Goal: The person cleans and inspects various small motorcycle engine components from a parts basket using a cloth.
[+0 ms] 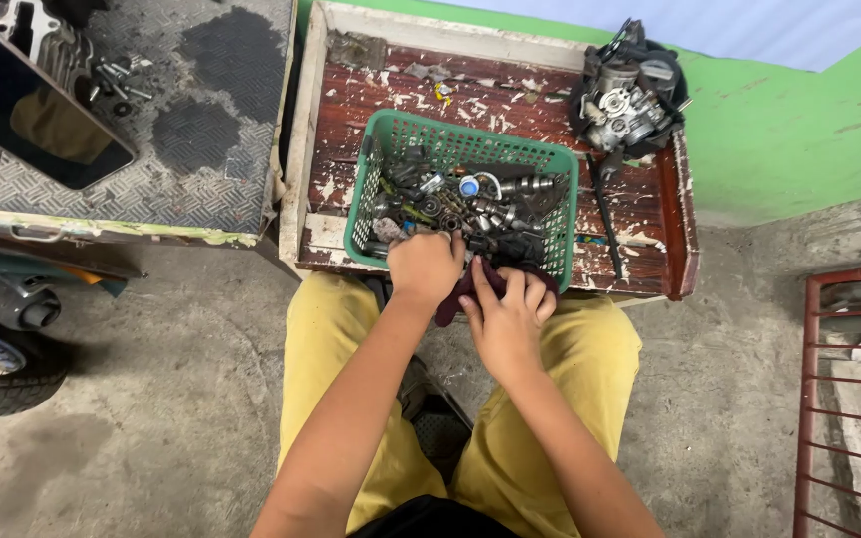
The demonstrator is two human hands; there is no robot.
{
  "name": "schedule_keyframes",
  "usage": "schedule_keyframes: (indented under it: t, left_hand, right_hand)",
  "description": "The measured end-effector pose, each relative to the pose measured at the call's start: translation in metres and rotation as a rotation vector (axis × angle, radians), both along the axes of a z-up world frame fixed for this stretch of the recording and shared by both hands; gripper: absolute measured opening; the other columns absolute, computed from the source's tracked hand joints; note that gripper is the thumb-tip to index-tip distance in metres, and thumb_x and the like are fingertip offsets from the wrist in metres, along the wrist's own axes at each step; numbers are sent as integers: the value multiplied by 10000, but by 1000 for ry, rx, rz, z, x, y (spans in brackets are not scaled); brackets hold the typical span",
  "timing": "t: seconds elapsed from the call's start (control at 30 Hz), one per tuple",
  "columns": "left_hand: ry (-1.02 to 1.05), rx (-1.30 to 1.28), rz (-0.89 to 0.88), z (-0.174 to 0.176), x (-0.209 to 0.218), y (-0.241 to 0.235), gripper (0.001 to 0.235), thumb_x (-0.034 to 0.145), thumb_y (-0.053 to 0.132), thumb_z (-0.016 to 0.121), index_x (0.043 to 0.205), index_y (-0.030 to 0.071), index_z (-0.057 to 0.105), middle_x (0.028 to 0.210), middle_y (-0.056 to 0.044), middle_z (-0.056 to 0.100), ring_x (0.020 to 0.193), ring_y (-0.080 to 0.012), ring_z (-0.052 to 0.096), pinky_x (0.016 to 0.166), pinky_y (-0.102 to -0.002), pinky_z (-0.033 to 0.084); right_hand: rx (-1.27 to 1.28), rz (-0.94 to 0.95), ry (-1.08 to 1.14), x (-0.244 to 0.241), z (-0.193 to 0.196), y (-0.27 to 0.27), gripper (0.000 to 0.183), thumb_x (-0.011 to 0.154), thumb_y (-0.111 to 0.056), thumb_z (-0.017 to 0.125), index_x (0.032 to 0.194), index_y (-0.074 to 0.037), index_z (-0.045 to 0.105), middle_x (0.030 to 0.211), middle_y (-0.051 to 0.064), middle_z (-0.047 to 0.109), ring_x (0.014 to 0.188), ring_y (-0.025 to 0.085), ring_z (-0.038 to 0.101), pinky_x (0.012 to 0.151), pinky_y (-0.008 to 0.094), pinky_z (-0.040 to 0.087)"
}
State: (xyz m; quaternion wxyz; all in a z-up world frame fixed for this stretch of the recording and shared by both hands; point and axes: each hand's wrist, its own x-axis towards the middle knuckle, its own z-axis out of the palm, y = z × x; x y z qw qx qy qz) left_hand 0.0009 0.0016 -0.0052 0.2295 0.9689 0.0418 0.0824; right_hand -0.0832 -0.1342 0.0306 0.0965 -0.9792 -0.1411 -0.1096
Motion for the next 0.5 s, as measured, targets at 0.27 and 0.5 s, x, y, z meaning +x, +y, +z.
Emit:
schedule_keyframes:
  t: [0.27, 0.5]
  left_hand:
    - [-296, -112, -23, -14, -4, 1, 455, 986, 400, 601, 672, 94, 726, 683, -130, 694, 677, -341, 683, 690, -477, 515]
    - [-155, -83, 12, -15, 0, 1, 461, 964, 396, 611, 663, 75, 750, 694, -157, 699, 651, -345, 674, 790, -507, 482]
  right_hand:
    - [-3, -47, 0, 2, -9, 7, 606, 931, -431, 684, 1460, -152, 588, 1228, 138, 517, 1153, 347, 405, 1011, 576, 245]
    - [-71, -25, 24, 19, -9, 8, 724, 883, -489, 710, 1514, -188, 523, 1271, 147, 481, 1187, 357, 387, 1016, 599, 231]
